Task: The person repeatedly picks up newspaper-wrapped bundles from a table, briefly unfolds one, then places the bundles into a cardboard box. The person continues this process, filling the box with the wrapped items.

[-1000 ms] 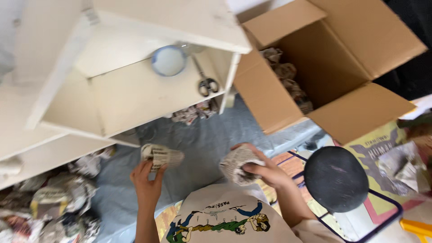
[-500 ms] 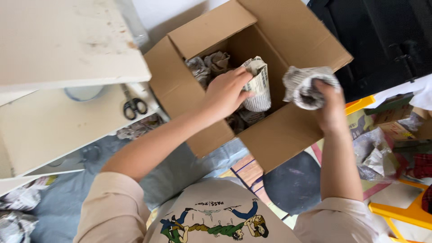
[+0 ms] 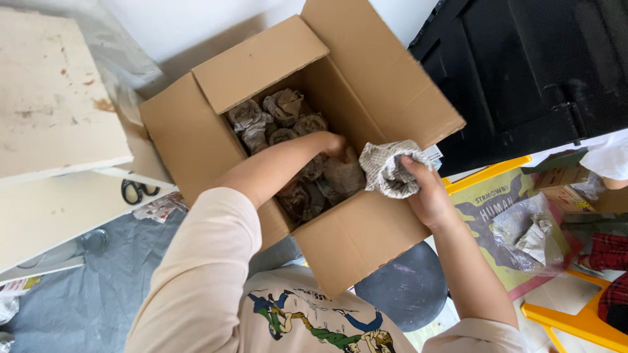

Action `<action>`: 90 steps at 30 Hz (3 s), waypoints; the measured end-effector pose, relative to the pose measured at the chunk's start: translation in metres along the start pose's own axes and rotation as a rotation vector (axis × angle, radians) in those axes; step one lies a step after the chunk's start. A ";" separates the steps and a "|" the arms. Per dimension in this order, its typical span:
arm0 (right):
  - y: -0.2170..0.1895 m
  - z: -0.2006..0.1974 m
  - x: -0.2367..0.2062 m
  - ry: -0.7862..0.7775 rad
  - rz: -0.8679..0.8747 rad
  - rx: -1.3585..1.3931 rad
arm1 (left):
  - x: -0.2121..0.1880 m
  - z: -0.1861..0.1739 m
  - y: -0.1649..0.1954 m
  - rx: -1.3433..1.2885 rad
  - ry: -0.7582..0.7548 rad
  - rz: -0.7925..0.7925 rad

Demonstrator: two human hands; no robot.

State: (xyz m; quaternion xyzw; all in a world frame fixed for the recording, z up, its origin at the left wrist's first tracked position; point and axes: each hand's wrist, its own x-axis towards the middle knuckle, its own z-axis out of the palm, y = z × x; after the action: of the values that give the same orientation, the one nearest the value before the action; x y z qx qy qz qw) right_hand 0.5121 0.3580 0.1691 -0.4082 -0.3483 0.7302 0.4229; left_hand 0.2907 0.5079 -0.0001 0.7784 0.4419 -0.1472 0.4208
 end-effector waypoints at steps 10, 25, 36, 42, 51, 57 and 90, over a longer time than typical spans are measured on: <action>-0.014 0.021 0.031 -0.059 0.050 -0.364 | 0.002 0.005 0.013 0.185 -0.008 -0.103; 0.033 0.093 0.218 -0.615 -0.172 -2.392 | -0.091 0.022 -0.022 0.464 0.084 -0.269; 0.140 0.050 0.228 -1.085 0.805 -1.759 | -0.228 0.021 -0.015 0.206 0.749 -0.026; 0.165 0.045 0.228 -1.361 0.043 -2.253 | -0.236 0.013 -0.007 0.174 0.866 -0.026; 0.109 0.104 0.236 -1.210 0.268 -1.966 | -0.312 0.073 -0.010 0.062 1.257 0.112; 0.016 0.222 0.145 -0.940 -0.213 -1.617 | -0.392 0.149 -0.035 -0.071 1.366 0.087; 0.628 0.649 -0.096 -1.222 0.837 -0.689 | -0.760 0.614 -0.310 -0.806 2.712 -1.083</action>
State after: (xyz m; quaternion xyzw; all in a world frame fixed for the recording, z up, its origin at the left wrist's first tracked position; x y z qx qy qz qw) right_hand -0.2451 -0.0852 -0.0628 -0.1414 -0.5412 0.7733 -0.2986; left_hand -0.3034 -0.3235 -0.0754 -0.0943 0.7179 0.6546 -0.2173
